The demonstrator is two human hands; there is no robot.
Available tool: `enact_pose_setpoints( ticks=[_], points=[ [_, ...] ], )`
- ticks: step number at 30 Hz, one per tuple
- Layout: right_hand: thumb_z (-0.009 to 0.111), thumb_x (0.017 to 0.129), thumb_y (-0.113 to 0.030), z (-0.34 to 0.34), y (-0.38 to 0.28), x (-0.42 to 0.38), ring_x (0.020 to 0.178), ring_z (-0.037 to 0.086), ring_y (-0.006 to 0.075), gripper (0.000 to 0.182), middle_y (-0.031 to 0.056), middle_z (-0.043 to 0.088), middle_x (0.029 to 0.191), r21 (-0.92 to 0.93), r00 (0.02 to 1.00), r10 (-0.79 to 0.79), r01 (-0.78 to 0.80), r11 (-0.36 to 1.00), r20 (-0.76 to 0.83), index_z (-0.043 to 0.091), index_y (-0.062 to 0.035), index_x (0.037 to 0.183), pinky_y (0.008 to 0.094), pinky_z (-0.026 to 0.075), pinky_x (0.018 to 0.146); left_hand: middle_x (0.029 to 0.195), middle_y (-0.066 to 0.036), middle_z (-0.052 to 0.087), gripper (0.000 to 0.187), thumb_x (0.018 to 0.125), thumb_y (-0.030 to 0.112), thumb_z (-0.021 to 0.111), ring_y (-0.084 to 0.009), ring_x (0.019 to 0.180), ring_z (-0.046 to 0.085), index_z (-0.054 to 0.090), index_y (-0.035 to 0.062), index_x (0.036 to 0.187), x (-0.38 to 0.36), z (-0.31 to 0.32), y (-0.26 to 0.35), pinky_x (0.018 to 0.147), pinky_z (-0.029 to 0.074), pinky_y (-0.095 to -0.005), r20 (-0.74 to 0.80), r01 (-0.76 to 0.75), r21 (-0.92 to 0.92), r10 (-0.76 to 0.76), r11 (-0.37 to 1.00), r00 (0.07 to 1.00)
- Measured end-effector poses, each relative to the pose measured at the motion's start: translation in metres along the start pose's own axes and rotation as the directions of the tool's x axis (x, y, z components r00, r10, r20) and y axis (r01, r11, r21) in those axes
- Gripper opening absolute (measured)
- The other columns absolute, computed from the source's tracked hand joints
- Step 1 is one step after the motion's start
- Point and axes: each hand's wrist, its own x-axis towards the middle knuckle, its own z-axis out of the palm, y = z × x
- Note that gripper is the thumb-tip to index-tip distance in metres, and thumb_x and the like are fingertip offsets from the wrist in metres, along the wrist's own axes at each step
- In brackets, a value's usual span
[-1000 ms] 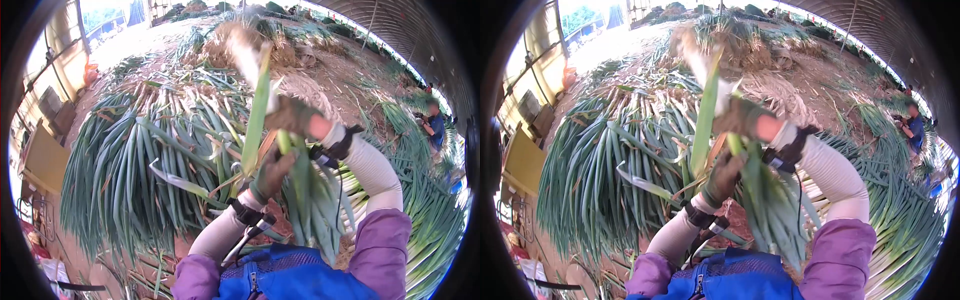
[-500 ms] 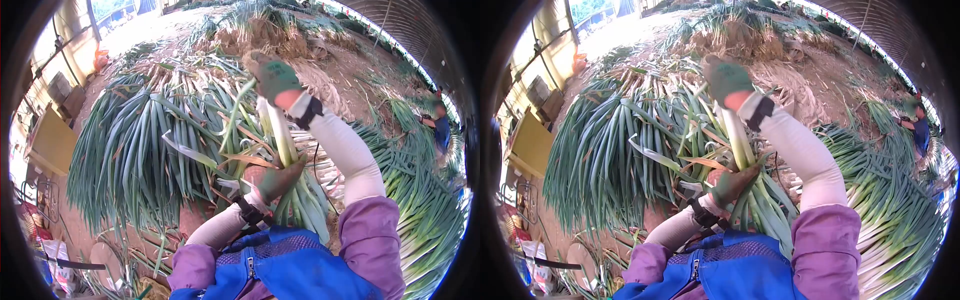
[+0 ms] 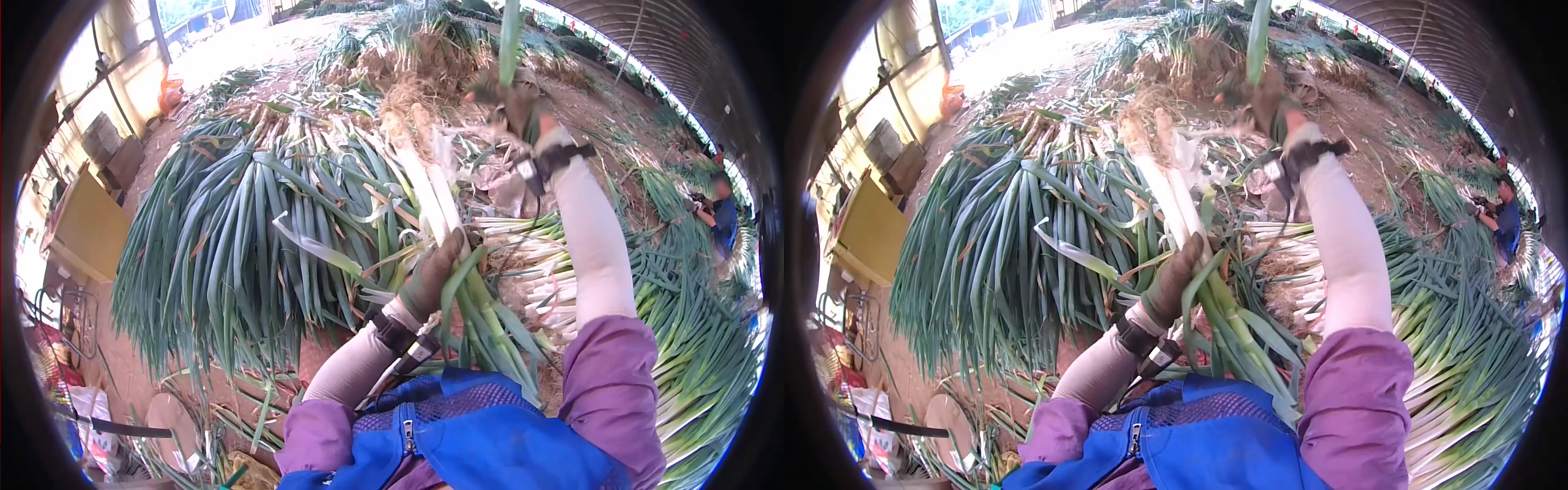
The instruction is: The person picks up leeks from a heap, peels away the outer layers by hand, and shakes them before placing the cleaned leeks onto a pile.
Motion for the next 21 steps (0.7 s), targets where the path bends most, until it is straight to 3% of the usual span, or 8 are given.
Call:
enact_pose_setpoints(
  ticks=[3, 7, 10, 11, 13, 16, 18, 21],
  points=[
    [0.041, 0.102, -0.031, 0.004, 0.05, -0.027, 0.092, 0.062, 0.0131, 0.037, 0.0094, 0.067, 0.11, -0.436, 0.838, -0.235, 0.471, 0.767, 0.492, 0.055, -0.008, 0.127, 0.0248, 0.048, 0.071, 0.085, -0.006, 0.061, 0.056, 0.1, 0.054, 0.034, -0.0141, 0.078, 0.059, 0.06, 0.0041, 0.1, 0.004, -0.002, -0.008, 0.073, 0.05, -0.0282, 0.12, 0.072, -0.224, -0.046, 0.972, 0.992],
    [0.052, 0.099, -0.032, 0.024, 0.061, -0.059, 0.094, 0.061, 0.0166, 0.039, 0.0084, 0.069, 0.098, -0.616, 0.908, 0.049, 0.242, 0.749, 0.415, 0.055, -0.007, 0.128, 0.0287, 0.048, 0.082, 0.082, -0.005, 0.059, 0.059, 0.097, 0.06, 0.036, -0.0141, 0.076, 0.058, 0.059, 0.005, 0.094, 0.005, -0.008, -0.019, 0.072, 0.05, -0.0285, 0.199, -0.01, -0.098, 0.03, 0.995, 0.979],
    [0.061, 0.093, -0.034, 0.01, 0.082, -0.026, 0.091, 0.061, 0.0184, 0.04, 0.0046, 0.069, 0.099, -0.451, 0.794, 0.031, 0.312, 0.836, 0.607, 0.059, -0.0091, 0.124, 0.0314, 0.049, 0.082, 0.085, -0.004, 0.061, 0.021, 0.09, 0.016, 0.065, -0.0161, 0.075, 0.062, 0.053, 0.0042, 0.102, 0.009, -0.034, -0.048, 0.067, 0.05, -0.0297, 0.22, 0.015, -0.123, 0.013, 0.992, 0.975],
    [0.064, 0.091, -0.034, 0.023, 0.074, -0.024, 0.089, 0.061, 0.0186, 0.038, 0.0036, 0.068, 0.098, -0.237, 0.822, 0.023, 0.137, 0.962, 0.568, 0.061, -0.0103, 0.121, 0.0317, 0.05, 0.081, 0.085, -0.004, 0.061, 0.019, 0.091, 0.015, 0.063, -0.0157, 0.074, 0.061, 0.052, 0.0045, 0.103, 0.009, -0.034, -0.051, 0.067, 0.05, -0.0297, 0.177, 0.051, -0.12, -0.029, 0.992, 0.984],
    [0.071, 0.086, -0.028, 0.043, 0.022, -0.027, 0.091, 0.061, 0.0175, 0.04, 0.011, 0.067, 0.107, -0.681, 0.933, 0.314, -0.117, 0.723, 0.173, 0.062, -0.0001, 0.114, 0.0274, 0.049, 0.083, 0.085, -0.004, 0.06, 0.018, 0.095, 0.02, 0.057, -0.0168, 0.074, 0.061, 0.052, 0.0049, 0.105, 0.008, -0.03, -0.05, 0.069, 0.05, -0.0296, 0.173, 0.075, -0.189, -0.042, 0.979, 0.984],
    [0.068, 0.086, -0.042, -0.005, 0.026, 0.039, 0.079, 0.062, 0.0155, 0.035, 0.0022, 0.069, 0.092, -0.83, 0.98, -0.048, 0.188, 0.524, 0.192, 0.065, -0.0136, 0.106, 0.0342, 0.051, 0.077, 0.087, -0.007, 0.06, 0.021, 0.097, 0.025, 0.054, -0.0191, 0.075, 0.061, 0.053, 0.0054, 0.104, 0.003, -0.029, -0.042, 0.071, 0.049, -0.0296, 0.241, 0.089, -0.297, -0.016, 0.951, 0.97],
    [0.049, 0.091, -0.059, -0.006, -0.01, 0.049, 0.081, 0.064, 0.0177, 0.051, 0.0031, 0.068, 0.09, -0.991, 0.991, -0.135, 0.019, 0.133, 0.001, 0.061, -0.0139, 0.113, 0.0374, 0.053, 0.08, 0.091, -0.01, 0.058, 0.015, 0.091, 0.018, 0.057, -0.0224, 0.082, 0.061, 0.055, 0.0062, 0.1, -0.005, -0.024, -0.013, 0.074, 0.048, -0.0298, 0.302, -0.247, 0.315, 0.15, 0.916, 0.941],
    [0.047, 0.095, -0.045, -0.065, -0.032, 0.105, 0.071, 0.064, 0.0159, 0.039, 0.0056, 0.067, 0.086, -0.992, 0.9, -0.43, -0.017, 0.127, -0.071, 0.063, -0.0125, 0.111, 0.0306, 0.055, 0.066, 0.092, -0.009, 0.058, 0.017, 0.093, 0.021, 0.055, -0.0224, 0.085, 0.061, 0.056, 0.0065, 0.1, -0.002, -0.02, -0.028, 0.077, 0.049, -0.0299, 0.37, -0.274, 0.143, 0.206, 0.951, 0.906]
  ],
)
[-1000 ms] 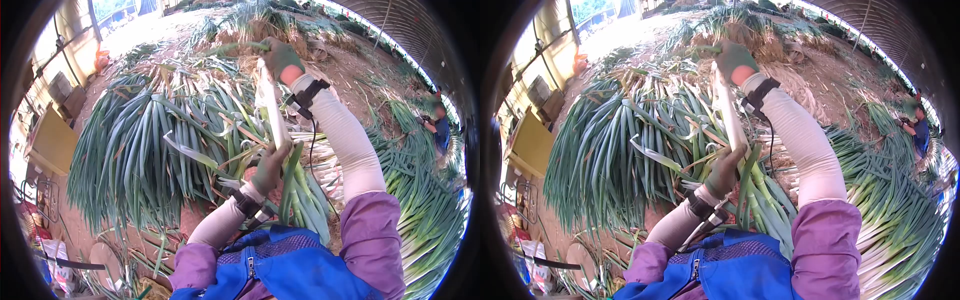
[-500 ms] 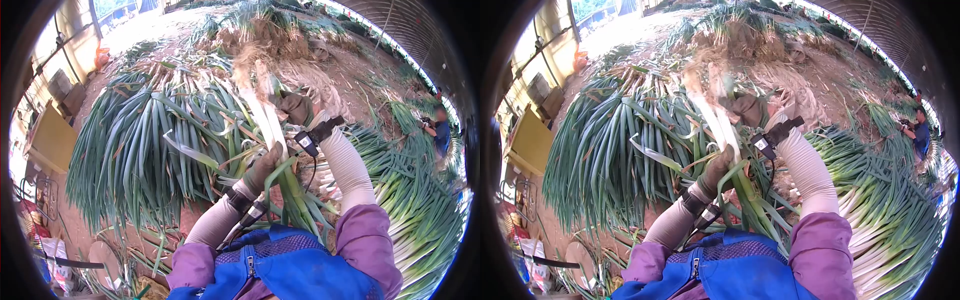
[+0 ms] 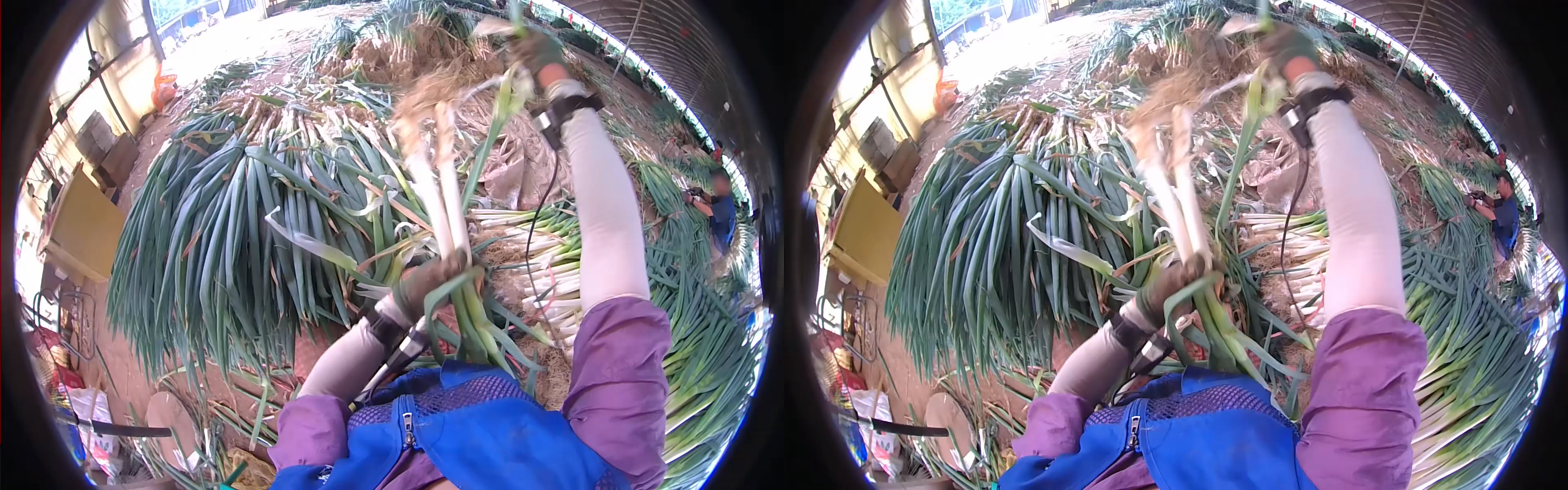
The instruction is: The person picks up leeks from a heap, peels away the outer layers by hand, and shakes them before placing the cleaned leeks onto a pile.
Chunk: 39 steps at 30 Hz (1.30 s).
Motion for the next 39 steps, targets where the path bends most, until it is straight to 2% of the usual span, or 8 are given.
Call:
enact_pose_setpoints(
  ticks=[3, 8, 10, 13, 26, 29, 34, 39],
  points=[
    [0.046, 0.099, -0.017, -0.025, 0.049, 0.033, 0.081, 0.066, 0.0146, 0.023, 0.0061, 0.067, 0.097, 0.024, 1.0, 0.022, -0.021, 0.999, -0.007, 0.064, -0.0118, 0.113, 0.0234, 0.056, 0.066, 0.094, -0.007, 0.059, 0.03, 0.099, 0.033, 0.047, -0.0215, 0.086, 0.06, 0.056, 0.0058, 0.105, -0.012, 0.012, -0.032, 0.082, 0.049, -0.0304, -0.051, 0.039, -0.861, -0.161, 0.507, 0.986],
    [0.059, 0.092, -0.024, -0.033, -0.069, -0.105, 0.09, 0.067, 0.0204, 0.027, 0.0113, 0.065, 0.109, 0.043, 0.838, -0.398, 0.412, 0.91, 0.373, 0.061, -0.008, 0.113, 0.0309, 0.051, 0.087, 0.09, -0.007, 0.06, 0.034, 0.101, 0.04, 0.043, -0.0172, 0.085, 0.06, 0.055, 0.0075, 0.1, 0.008, 0.012, -0.019, 0.08, 0.05, -0.029, -0.163, 0.119, -0.736, -0.345, 0.666, 0.924],
    [0.059, 0.091, -0.032, 0.0, -0.077, -0.147, 0.089, 0.064, 0.0217, 0.029, 0.0133, 0.067, 0.095, 0.598, 0.668, -0.62, 0.316, 0.736, 0.411, 0.063, -0.0135, 0.113, 0.0356, 0.051, 0.081, 0.088, -0.005, 0.059, 0.021, 0.1, 0.027, 0.047, -0.0142, 0.083, 0.059, 0.054, 0.0076, 0.095, 0.013, 0.016, -0.013, 0.078, 0.05, -0.0289, -0.208, 0.079, -0.689, -0.302, 0.72, 0.93],
    [0.066, 0.085, -0.046, 0.036, -0.106, -0.178, 0.093, 0.066, 0.0279, 0.047, 0.0166, 0.068, 0.097, 0.537, 0.716, -0.331, -0.073, 0.84, 0.615, 0.061, -0.0077, 0.112, 0.0368, 0.05, 0.083, 0.097, -0.003, 0.059, 0.025, 0.101, 0.025, 0.047, -0.0113, 0.09, 0.057, 0.057, 0.003, 0.108, 0.016, 0.02, -0.018, 0.081, 0.047, -0.0271, -0.217, 0.084, -0.555, -0.242, 0.828, 0.946],
    [0.051, 0.094, -0.046, 0.057, -0.075, -0.117, 0.067, 0.063, 0.0213, 0.037, 0.0105, 0.065, 0.078, 0.2, 0.942, -0.304, 0.328, 0.923, -0.142, 0.065, -0.0133, 0.103, 0.0342, 0.05, 0.061, 0.096, -0.006, 0.064, 0.031, 0.1, 0.029, 0.05, -0.0124, 0.086, 0.062, 0.057, 0.0, 0.109, 0.02, 0.031, -0.032, 0.076, 0.052, -0.0269, -0.289, 0.152, -0.46, -0.31, 0.875, 0.906],
    [0.049, 0.098, -0.034, 0.053, -0.025, -0.06, 0.066, 0.06, 0.016, 0.031, 0.0088, 0.065, 0.087, 0.821, 0.923, 0.281, -0.368, 0.436, 0.264, 0.059, -0.0095, 0.114, 0.0291, 0.052, 0.057, 0.098, -0.006, 0.062, 0.034, 0.1, 0.032, 0.05, -0.0128, 0.087, 0.061, 0.056, 0.0012, 0.113, 0.007, 0.032, -0.018, 0.078, 0.052, -0.0285, -0.24, 0.132, -0.488, -0.278, 0.863, 0.93],
    [0.051, 0.097, -0.024, 0.055, 0.019, -0.093, 0.084, 0.061, 0.0174, 0.032, 0.0086, 0.064, 0.104, 0.868, 0.904, -0.273, -0.174, 0.466, 0.328, 0.053, -0.0094, 0.126, 0.0277, 0.051, 0.072, 0.09, -0.004, 0.056, 0.041, 0.099, 0.038, 0.051, -0.0145, 0.086, 0.058, 0.054, 0.0013, 0.118, -0.005, 0.017, -0.041, 0.077, 0.051, -0.0295, -0.162, 0.153, -0.668, -0.343, 0.728, 0.925],
    [0.054, 0.096, -0.015, 0.111, 0.0, -0.17, 0.104, 0.061, 0.0194, 0.043, 0.0083, 0.062, 0.122, 0.913, 0.728, -0.686, 0.279, 0.298, 0.002, 0.047, -0.0113, 0.138, 0.028, 0.048, 0.091, 0.095, -0.009, 0.057, 0.024, 0.089, 0.012, 0.054, -0.0238, 0.085, 0.059, 0.05, 0.0019, 0.11, -0.011, 0.008, -0.122, 0.074, 0.049, -0.0301, -0.102, 0.06, 0.152, -0.045, 0.986, 0.994]
  ],
)
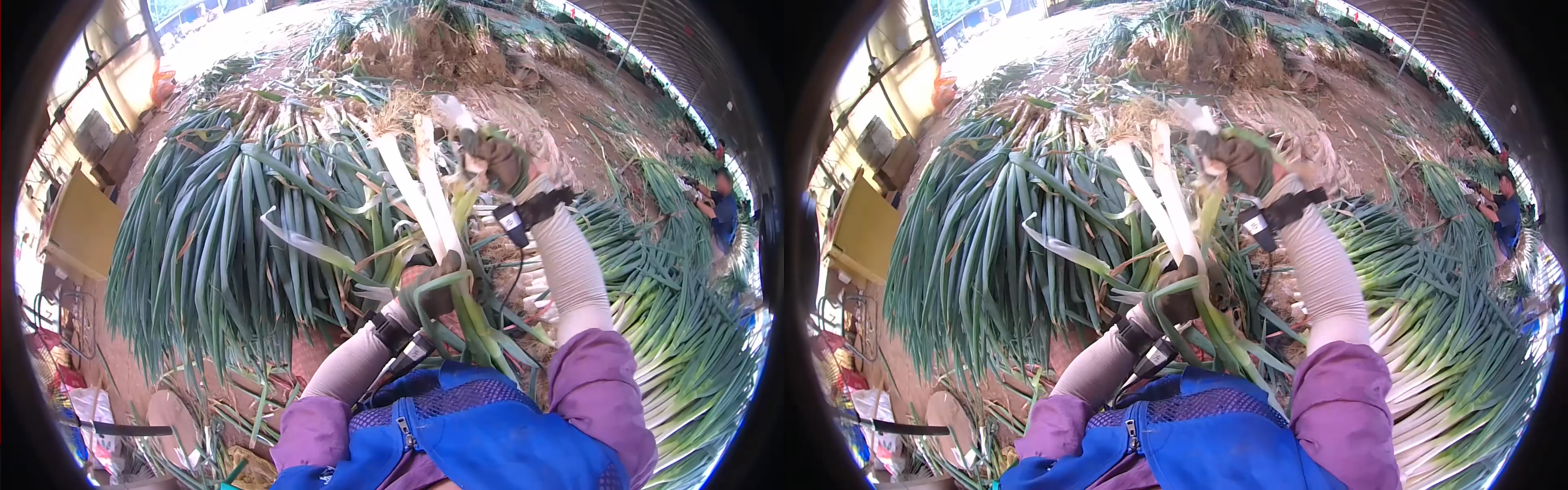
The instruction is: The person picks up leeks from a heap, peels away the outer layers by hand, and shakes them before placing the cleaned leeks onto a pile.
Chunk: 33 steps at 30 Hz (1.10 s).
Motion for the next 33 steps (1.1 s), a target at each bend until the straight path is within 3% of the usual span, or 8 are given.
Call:
enact_pose_setpoints(
  ticks=[6, 10, 18, 21, 24, 27, 30, 33],
  points=[
    [0.053, 0.093, -0.011, 0.042, -0.072, 0.036, 0.084, 0.064, 0.0123, 0.022, 0.0042, 0.07, 0.102, 0.004, 0.963, 0.081, -0.083, 0.997, -0.256, 0.068, -0.0098, 0.109, 0.0285, 0.051, 0.073, 0.099, -0.005, 0.055, 0.027, 0.099, 0.019, 0.046, -0.0176, 0.084, 0.057, 0.051, 0.002, 0.12, 0.008, -0.003, 0.061, 0.071, 0.05, -0.0276, 0.155, 0.125, -0.955, 0.094, 0.268, 0.983],
    [0.059, 0.088, -0.032, 0.047, -0.074, 0.041, 0.085, 0.067, 0.0252, 0.029, 0.0151, 0.068, 0.103, -0.274, 0.931, 0.364, -0.355, 0.894, -0.018, 0.068, -0.0135, 0.108, 0.0337, 0.052, 0.074, 0.1, -0.005, 0.057, 0.023, 0.098, 0.015, 0.053, -0.0171, 0.09, 0.06, 0.051, 0.0004, 0.115, 0.012, 0.003, 0.076, 0.079, 0.051, -0.0293, 0.058, 0.059, -0.874, -0.019, 0.482, 0.998],
    [0.053, 0.088, -0.048, 0.039, -0.069, 0.057, 0.092, 0.065, 0.0357, 0.049, 0.0199, 0.067, 0.099, -0.579, 0.744, 0.387, -0.667, 0.468, -0.545, 0.066, -0.0025, 0.1, 0.0455, 0.049, 0.08, 0.096, -0.002, 0.058, 0.03, 0.1, 0.025, 0.049, -0.0109, 0.084, 0.059, 0.052, 0.001, 0.117, 0.015, 0.005, 0.104, 0.075, 0.049, -0.0257, 0.014, 0.139, -0.685, -0.178, 0.715, 0.984],
    [0.057, 0.088, -0.033, -0.016, -0.006, 0.079, 0.08, 0.065, 0.0344, 0.032, 0.0165, 0.068, 0.089, -0.098, 0.67, 0.244, -0.43, 0.898, -0.701, 0.067, -0.0017, 0.091, 0.0432, 0.049, 0.074, 0.09, -0.002, 0.061, 0.029, 0.097, 0.027, 0.056, -0.0102, 0.079, 0.059, 0.059, 0.0002, 0.105, 0.02, 0.007, 0.128, 0.068, 0.049, -0.0251, -0.099, 0.189, -0.559, -0.292, 0.807, 0.951],
    [0.054, 0.089, -0.024, -0.033, -0.014, 0.089, 0.071, 0.064, 0.0313, 0.024, 0.0138, 0.066, 0.076, 0.077, 0.76, 0.198, -0.193, 0.978, -0.619, 0.067, -0.0034, 0.087, 0.0385, 0.05, 0.069, 0.086, -0.003, 0.063, 0.031, 0.095, 0.03, 0.059, -0.0098, 0.074, 0.06, 0.062, -0.0006, 0.1, 0.031, 0.019, 0.128, 0.063, 0.048, -0.0251, -0.173, 0.23, -0.602, -0.406, 0.765, 0.897],
    [0.052, 0.09, -0.027, -0.003, -0.091, 0.097, 0.076, 0.065, 0.0293, 0.024, 0.0127, 0.067, 0.079, -0.518, 0.982, 0.099, -0.171, 0.838, -0.163, 0.067, -0.0089, 0.088, 0.0374, 0.052, 0.073, 0.082, -0.003, 0.064, 0.03, 0.094, 0.029, 0.06, -0.0104, 0.07, 0.06, 0.062, -0.0005, 0.101, 0.035, 0.026, 0.118, 0.061, 0.049, -0.025, -0.245, 0.21, -0.623, -0.443, 0.753, 0.862],
    [0.055, 0.088, -0.027, 0.03, -0.128, 0.101, 0.09, 0.068, 0.0281, 0.028, 0.0127, 0.07, 0.1, -0.951, 0.806, 0.592, -0.177, 0.254, 0.008, 0.067, -0.0103, 0.107, 0.0386, 0.052, 0.079, 0.092, -0.002, 0.065, 0.026, 0.09, 0.017, 0.067, -0.0084, 0.077, 0.058, 0.062, -0.0015, 0.108, 0.036, 0.027, 0.108, 0.065, 0.048, -0.0239, -0.343, 0.148, -0.534, -0.374, 0.832, 0.862],
    [0.062, 0.083, -0.025, 0.027, -0.131, 0.12, 0.092, 0.068, 0.0292, 0.029, 0.0117, 0.07, 0.102, -0.971, 0.692, 0.713, -0.076, 0.227, 0.112, 0.07, -0.0088, 0.105, 0.0414, 0.053, 0.076, 0.091, -0.004, 0.065, 0.027, 0.088, 0.019, 0.07, -0.0088, 0.076, 0.057, 0.062, -0.0013, 0.105, 0.036, 0.022, 0.102, 0.065, 0.048, -0.0256, -0.334, 0.259, -0.502, -0.461, 0.825, 0.822]
  ],
)
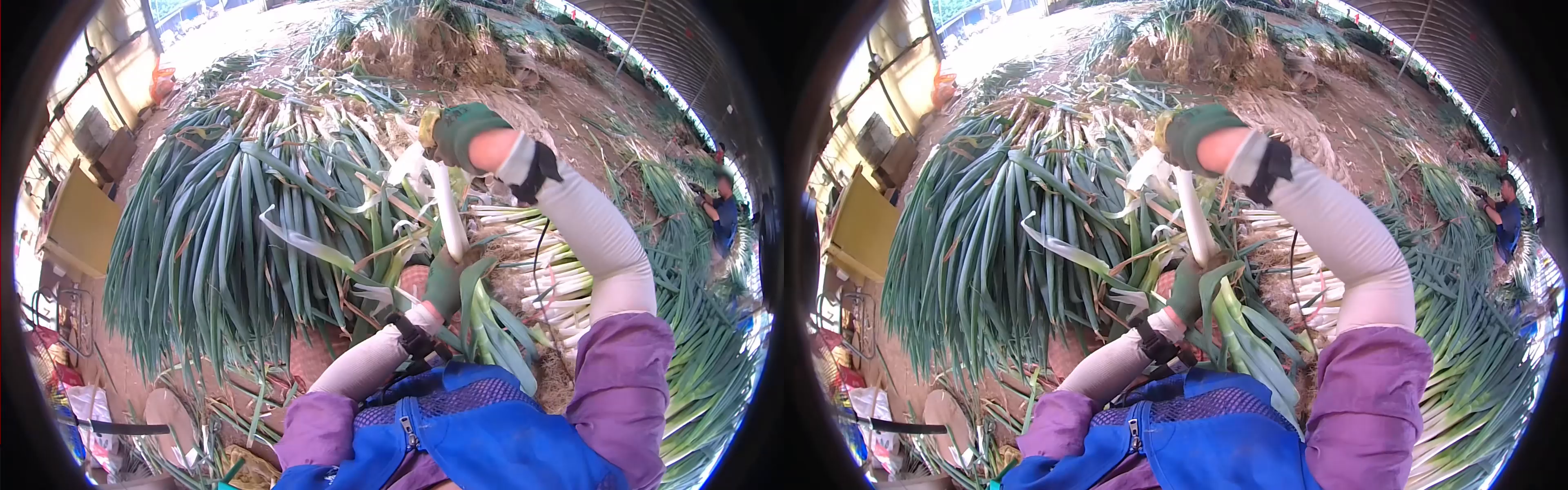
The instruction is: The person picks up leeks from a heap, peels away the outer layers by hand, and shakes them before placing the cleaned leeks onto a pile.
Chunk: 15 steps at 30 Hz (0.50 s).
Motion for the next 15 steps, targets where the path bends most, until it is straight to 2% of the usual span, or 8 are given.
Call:
enact_pose_setpoints(
  ticks=[2, 5, 6, 9, 11, 13, 14, 15],
  points=[
    [0.065, 0.079, -0.023, 0.005, 0.011, 0.007, 0.087, 0.068, 0.0318, 0.024, 0.0127, 0.071, 0.098, 0.034, 0.993, -0.108, 0.109, 0.993, -0.044, 0.072, -0.0082, 0.097, 0.0429, 0.053, 0.073, 0.089, -0.005, 0.066, 0.029, 0.086, 0.021, 0.071, -0.0103, 0.075, 0.057, 0.062, -0.0013, 0.103, 0.007, -0.002, -0.01, 0.065, 0.048, -0.0273, -0.02, -0.049, 0.034, 0.049, 0.998, 0.999],
    [0.07, 0.075, -0.033, 0.019, 0.011, 0.033, 0.086, 0.068, 0.0298, 0.029, 0.0123, 0.07, 0.092, -0.018, 0.974, -0.205, 0.204, 0.979, -0.092, 0.072, -0.0104, 0.094, 0.0401, 0.053, 0.073, 0.087, -0.007, 0.066, 0.037, 0.084, 0.024, 0.074, -0.0137, 0.075, 0.059, 0.06, -0.0016, 0.106, 0.018, -0.003, -0.027, 0.066, 0.049, -0.0304, -0.08, -0.173, 0.098, 0.181, 0.98, 0.98],
    [0.067, 0.076, -0.022, 0.022, 0.013, 0.036, 0.085, 0.068, 0.0329, 0.025, 0.0146, 0.071, 0.095, -0.018, 0.969, -0.232, 0.231, 0.973, -0.084, 0.073, -0.0079, 0.096, 0.0431, 0.053, 0.072, 0.087, -0.008, 0.067, 0.04, 0.083, 0.024, 0.075, -0.0151, 0.074, 0.06, 0.059, -0.0019, 0.109, 0.021, -0.004, -0.033, 0.066, 0.049, -0.0316, -0.104, -0.221, 0.123, 0.234, 0.967, 0.967],
    [0.066, 0.076, -0.022, 0.014, 0.005, 0.027, 0.087, 0.069, 0.0327, 0.029, 0.0148, 0.071, 0.095, -0.233, 0.974, -0.217, 0.196, 0.953, -0.07, 0.072, -0.0068, 0.1, 0.0435, 0.054, 0.073, 0.088, -0.01, 0.068, 0.048, 0.084, 0.026, 0.074, -0.0184, 0.077, 0.062, 0.054, -0.0015, 0.117, 0.012, 0.007, -0.014, 0.067, 0.05, -0.0345, -0.108, -0.188, 0.108, 0.199, 0.976, 0.974],
    [0.063, 0.078, -0.014, 0.034, 0.012, 0.045, 0.086, 0.069, 0.0318, 0.023, 0.0153, 0.071, 0.093, -0.201, 0.937, -0.118, 0.053, 0.978, -0.328, 0.07, -0.0059, 0.098, 0.0427, 0.054, 0.072, 0.09, -0.011, 0.068, 0.05, 0.084, 0.027, 0.073, -0.0183, 0.079, 0.063, 0.052, -0.0009, 0.12, 0.021, 0.0, -0.025, 0.067, 0.05, -0.0344, -0.116, -0.073, 0.202, 0.098, 0.977, 0.988],
    [0.059, 0.08, -0.009, 0.042, 0.038, 0.06, 0.081, 0.069, 0.0309, 0.016, 0.0149, 0.07, 0.09, -0.108, 0.771, 0.044, -0.145, 0.983, -0.635, 0.068, -0.0063, 0.094, 0.0402, 0.055, 0.068, 0.091, -0.01, 0.068, 0.048, 0.086, 0.026, 0.071, -0.0175, 0.079, 0.063, 0.052, -0.0002, 0.121, 0.026, -0.006, -0.041, 0.066, 0.05, -0.0329, -0.127, -0.027, 0.233, 0.058, 0.972, 0.99],
    [0.054, 0.084, -0.008, 0.035, 0.074, 0.071, 0.082, 0.069, 0.0287, 0.015, 0.0138, 0.069, 0.092, 0.077, 0.754, 0.217, -0.217, 0.973, -0.62, 0.066, -0.0065, 0.092, 0.0392, 0.055, 0.07, 0.091, -0.009, 0.067, 0.045, 0.086, 0.025, 0.07, -0.0166, 0.078, 0.063, 0.053, 0.0004, 0.119, 0.024, -0.009, -0.052, 0.065, 0.05, -0.0315, -0.132, -0.04, 0.22, 0.07, 0.975, 0.989],
    [0.056, 0.084, -0.016, 0.029, 0.11, 0.06, 0.084, 0.068, 0.0282, 0.016, 0.014, 0.069, 0.093, -0.067, 0.693, 0.126, -0.245, 0.967, -0.71, 0.067, -0.0065, 0.09, 0.0388, 0.054, 0.073, 0.09, -0.008, 0.066, 0.039, 0.087, 0.023, 0.069, -0.0158, 0.075, 0.062, 0.055, 0.0013, 0.116, 0.017, -0.012, -0.044, 0.063, 0.049, -0.03, -0.085, -0.049, 0.03, 0.052, 0.998, 0.995]
  ],
)
